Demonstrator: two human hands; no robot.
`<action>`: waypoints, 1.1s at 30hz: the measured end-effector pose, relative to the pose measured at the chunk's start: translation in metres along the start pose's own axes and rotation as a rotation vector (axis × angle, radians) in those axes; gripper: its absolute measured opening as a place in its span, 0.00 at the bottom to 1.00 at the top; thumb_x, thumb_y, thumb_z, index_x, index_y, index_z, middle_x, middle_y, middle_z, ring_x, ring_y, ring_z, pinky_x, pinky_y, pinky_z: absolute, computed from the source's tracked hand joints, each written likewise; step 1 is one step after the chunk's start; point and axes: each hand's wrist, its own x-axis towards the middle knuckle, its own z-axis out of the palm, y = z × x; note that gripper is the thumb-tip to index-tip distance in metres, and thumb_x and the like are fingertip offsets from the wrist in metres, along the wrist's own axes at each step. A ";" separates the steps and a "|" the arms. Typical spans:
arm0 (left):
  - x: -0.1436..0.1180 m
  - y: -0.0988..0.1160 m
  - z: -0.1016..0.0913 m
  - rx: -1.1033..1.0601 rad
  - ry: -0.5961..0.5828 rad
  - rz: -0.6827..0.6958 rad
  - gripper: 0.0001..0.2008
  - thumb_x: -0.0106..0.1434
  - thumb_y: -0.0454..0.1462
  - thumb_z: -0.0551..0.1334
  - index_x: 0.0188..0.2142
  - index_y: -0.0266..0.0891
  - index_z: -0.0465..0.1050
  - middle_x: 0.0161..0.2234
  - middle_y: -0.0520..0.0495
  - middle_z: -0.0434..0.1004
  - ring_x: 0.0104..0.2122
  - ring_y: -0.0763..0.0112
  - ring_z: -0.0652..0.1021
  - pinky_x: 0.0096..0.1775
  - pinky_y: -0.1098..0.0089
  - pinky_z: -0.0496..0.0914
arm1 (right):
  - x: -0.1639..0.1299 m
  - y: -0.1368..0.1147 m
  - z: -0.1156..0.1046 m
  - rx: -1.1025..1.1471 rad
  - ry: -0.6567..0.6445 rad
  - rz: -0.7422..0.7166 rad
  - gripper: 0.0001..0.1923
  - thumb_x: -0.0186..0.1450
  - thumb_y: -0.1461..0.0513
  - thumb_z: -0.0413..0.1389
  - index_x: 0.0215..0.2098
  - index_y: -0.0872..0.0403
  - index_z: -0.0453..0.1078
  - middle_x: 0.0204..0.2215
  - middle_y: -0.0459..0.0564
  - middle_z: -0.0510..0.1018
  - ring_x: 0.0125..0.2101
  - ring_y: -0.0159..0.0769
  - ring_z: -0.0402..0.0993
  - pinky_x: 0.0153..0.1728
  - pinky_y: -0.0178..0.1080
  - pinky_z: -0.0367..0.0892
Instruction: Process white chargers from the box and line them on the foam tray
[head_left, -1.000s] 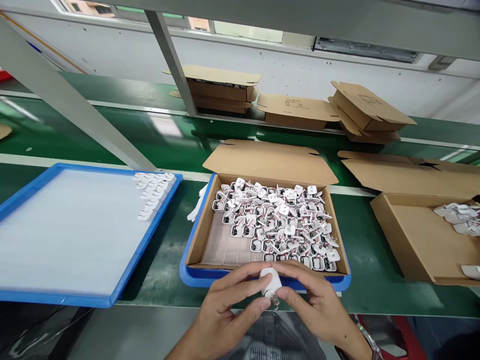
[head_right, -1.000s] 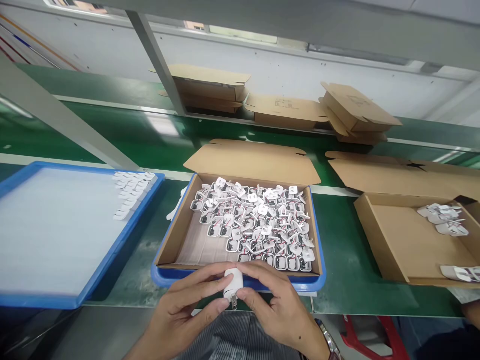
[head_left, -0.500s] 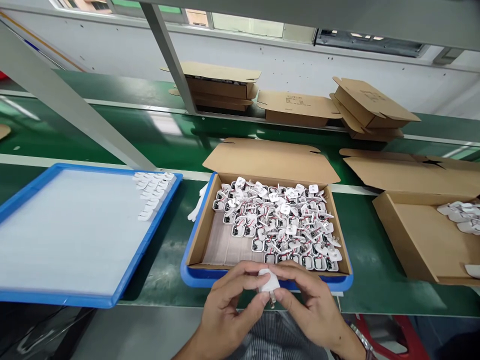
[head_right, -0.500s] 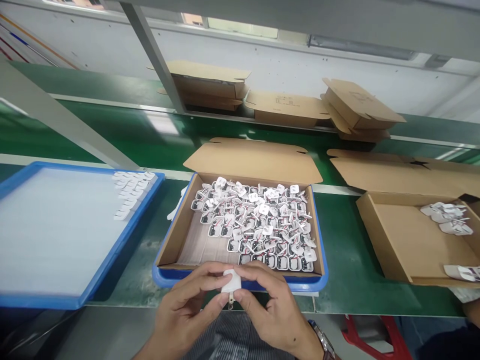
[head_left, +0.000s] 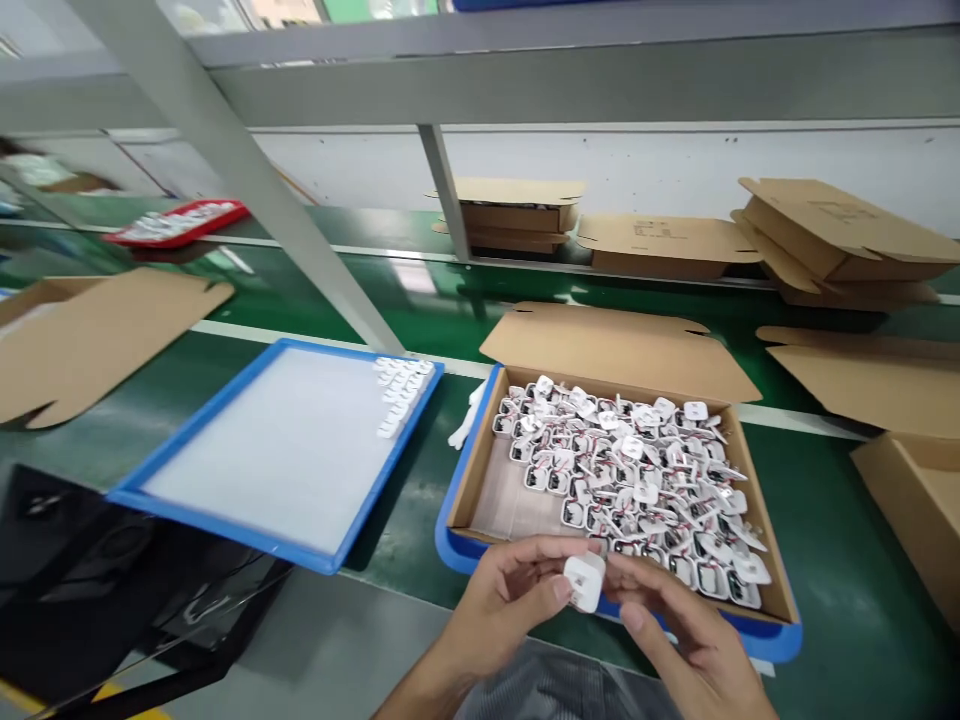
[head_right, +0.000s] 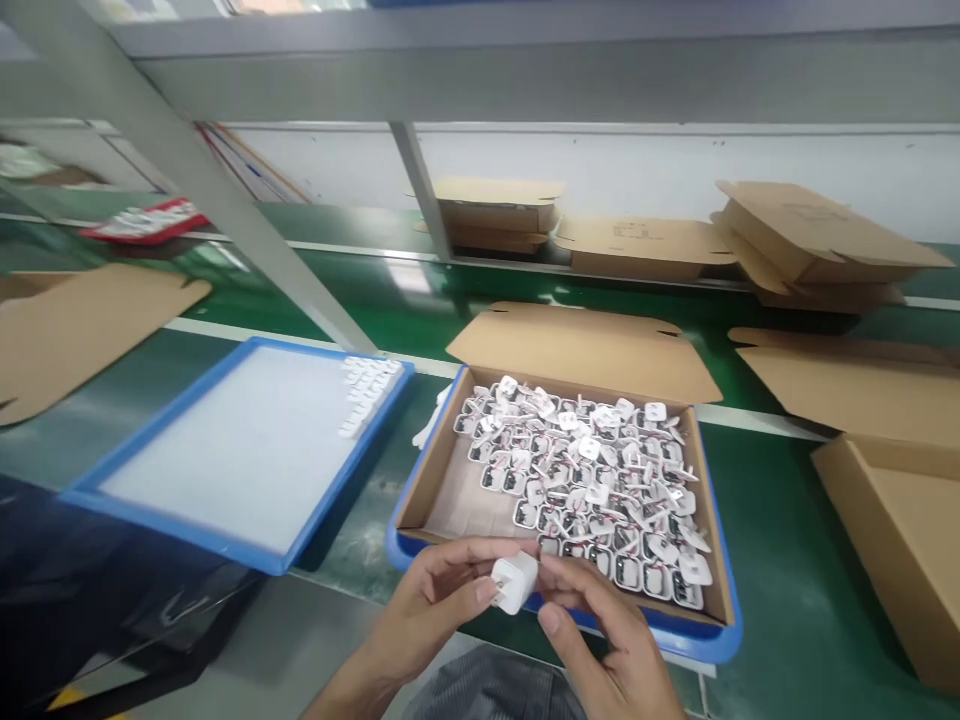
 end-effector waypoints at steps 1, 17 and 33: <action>-0.001 0.000 -0.001 0.010 0.010 0.018 0.15 0.67 0.42 0.71 0.52 0.45 0.84 0.54 0.39 0.84 0.51 0.57 0.83 0.52 0.63 0.77 | 0.002 0.002 0.001 0.008 -0.012 0.009 0.21 0.72 0.49 0.58 0.62 0.38 0.73 0.59 0.52 0.80 0.56 0.45 0.81 0.51 0.39 0.81; -0.009 -0.017 0.000 0.317 -0.033 0.358 0.20 0.69 0.29 0.65 0.56 0.50 0.80 0.55 0.40 0.79 0.55 0.59 0.80 0.54 0.60 0.77 | 0.008 -0.021 0.013 -0.120 0.088 -0.357 0.15 0.71 0.60 0.62 0.55 0.37 0.77 0.48 0.47 0.84 0.49 0.37 0.82 0.51 0.38 0.79; -0.001 -0.018 0.000 0.270 -0.006 0.333 0.14 0.71 0.31 0.64 0.51 0.48 0.81 0.50 0.41 0.78 0.49 0.61 0.82 0.47 0.64 0.79 | 0.007 -0.023 0.011 -0.088 -0.029 -0.249 0.22 0.74 0.60 0.58 0.63 0.33 0.70 0.58 0.48 0.77 0.60 0.39 0.75 0.58 0.42 0.75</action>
